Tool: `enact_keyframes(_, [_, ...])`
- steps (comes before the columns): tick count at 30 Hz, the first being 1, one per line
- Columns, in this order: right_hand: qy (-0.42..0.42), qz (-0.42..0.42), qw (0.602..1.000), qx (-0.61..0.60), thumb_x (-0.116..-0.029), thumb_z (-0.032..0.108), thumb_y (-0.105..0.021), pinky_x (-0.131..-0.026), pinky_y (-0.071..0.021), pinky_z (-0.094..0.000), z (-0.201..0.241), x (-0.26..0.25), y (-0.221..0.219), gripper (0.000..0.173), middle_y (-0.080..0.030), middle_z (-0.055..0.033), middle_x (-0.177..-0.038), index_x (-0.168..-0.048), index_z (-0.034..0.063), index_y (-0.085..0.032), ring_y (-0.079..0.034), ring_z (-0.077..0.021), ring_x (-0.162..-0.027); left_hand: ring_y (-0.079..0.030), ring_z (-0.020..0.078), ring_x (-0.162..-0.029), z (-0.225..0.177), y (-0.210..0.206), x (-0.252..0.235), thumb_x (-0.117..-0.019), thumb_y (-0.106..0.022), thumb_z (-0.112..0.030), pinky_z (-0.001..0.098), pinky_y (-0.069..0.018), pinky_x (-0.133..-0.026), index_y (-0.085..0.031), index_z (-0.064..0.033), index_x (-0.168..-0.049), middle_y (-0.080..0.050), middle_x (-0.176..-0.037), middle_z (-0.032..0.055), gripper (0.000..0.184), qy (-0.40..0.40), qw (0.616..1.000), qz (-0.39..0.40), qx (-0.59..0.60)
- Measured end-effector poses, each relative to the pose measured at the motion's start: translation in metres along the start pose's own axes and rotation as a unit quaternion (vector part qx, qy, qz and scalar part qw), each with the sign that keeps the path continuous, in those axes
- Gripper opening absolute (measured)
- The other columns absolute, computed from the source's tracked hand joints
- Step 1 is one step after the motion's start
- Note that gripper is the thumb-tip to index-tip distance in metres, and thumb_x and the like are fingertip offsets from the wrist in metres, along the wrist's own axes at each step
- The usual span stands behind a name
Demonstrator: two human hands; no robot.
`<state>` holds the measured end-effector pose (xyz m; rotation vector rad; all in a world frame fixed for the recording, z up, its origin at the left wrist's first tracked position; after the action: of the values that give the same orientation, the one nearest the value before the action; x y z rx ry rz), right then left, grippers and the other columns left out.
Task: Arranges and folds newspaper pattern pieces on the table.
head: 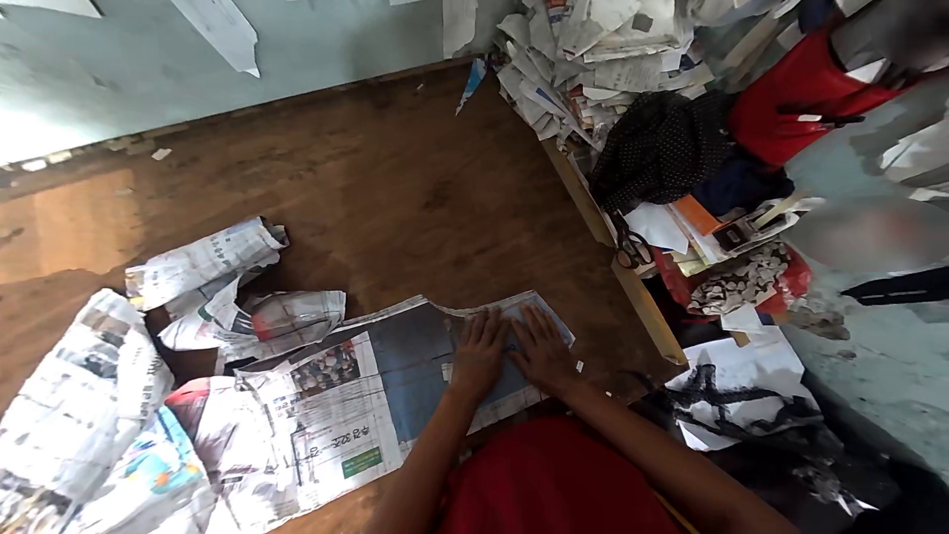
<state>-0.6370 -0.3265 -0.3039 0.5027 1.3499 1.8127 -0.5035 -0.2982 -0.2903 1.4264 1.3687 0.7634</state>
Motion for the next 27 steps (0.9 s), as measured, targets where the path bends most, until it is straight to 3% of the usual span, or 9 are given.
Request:
enact_keyframes(3, [0.003,-0.010,1.000,0.003,-0.1053,0.046,-0.046,-0.124,-0.0287,-0.0545,0.0016,0.0003,0.0020,0.057,-0.046,-0.0194,-0.157,-0.148,0.0093,-0.055,-0.039,-0.0369,-0.149,-0.046,0.0384,-0.144,0.0011,-0.0070,0.0056,-0.1078,-0.042,-0.025,0.0581,-0.0336,-0.119,-0.059,-0.0121,-0.144,-0.051,-0.154,0.0146,0.042,-0.004,1.000,-0.016,0.002])
enact_keyframes(6, [0.006,-0.019,1.000,0.008,-0.1051,0.040,-0.047,-0.123,-0.0301,-0.0534,0.0027,0.0010,0.0022,0.054,-0.048,-0.0198,-0.155,-0.148,0.0081,-0.055,-0.040,-0.0367,-0.148,-0.041,0.0380,-0.147,0.0028,-0.0102,0.0086,-0.1080,-0.041,-0.026,0.0580,-0.0287,-0.122,-0.056,-0.0143,-0.147,-0.048,-0.157,0.0133,0.044,-0.004,1.000,-0.016,0.010])
enact_keyframes(19, [0.012,-0.028,0.999,0.022,-0.1057,0.039,-0.045,-0.122,-0.0313,-0.0544,0.0022,0.0008,-0.0017,0.055,-0.048,-0.0212,-0.154,-0.146,0.0040,-0.055,-0.041,-0.0377,-0.147,-0.034,0.0385,-0.151,0.0058,-0.0108,0.0104,-0.1087,-0.038,-0.032,0.0573,-0.0230,-0.124,-0.051,-0.0195,-0.152,-0.041,-0.162,0.0126,0.047,-0.009,1.000,-0.009,0.008])
enact_keyframes(27, [0.011,-0.026,0.999,0.018,-0.1051,0.038,-0.047,-0.122,-0.0318,-0.0556,0.0023,0.0002,-0.0014,0.054,-0.049,-0.0220,-0.154,-0.145,0.0025,-0.056,-0.042,-0.0385,-0.146,-0.036,0.0392,-0.150,0.0058,-0.0117,0.0102,-0.1086,-0.037,-0.032,0.0584,-0.0245,-0.123,-0.052,-0.0188,-0.152,-0.042,-0.161,0.0135,0.047,-0.007,1.000,-0.006,0.008])
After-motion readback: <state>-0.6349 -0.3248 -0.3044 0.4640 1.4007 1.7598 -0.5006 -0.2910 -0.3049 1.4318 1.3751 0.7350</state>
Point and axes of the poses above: each hand's wrist, its own x-axis away from the middle knuckle, its own y-axis out of the back of the hand, z = x × y, the point moved 6 cm from there along -x, towards the middle knuckle
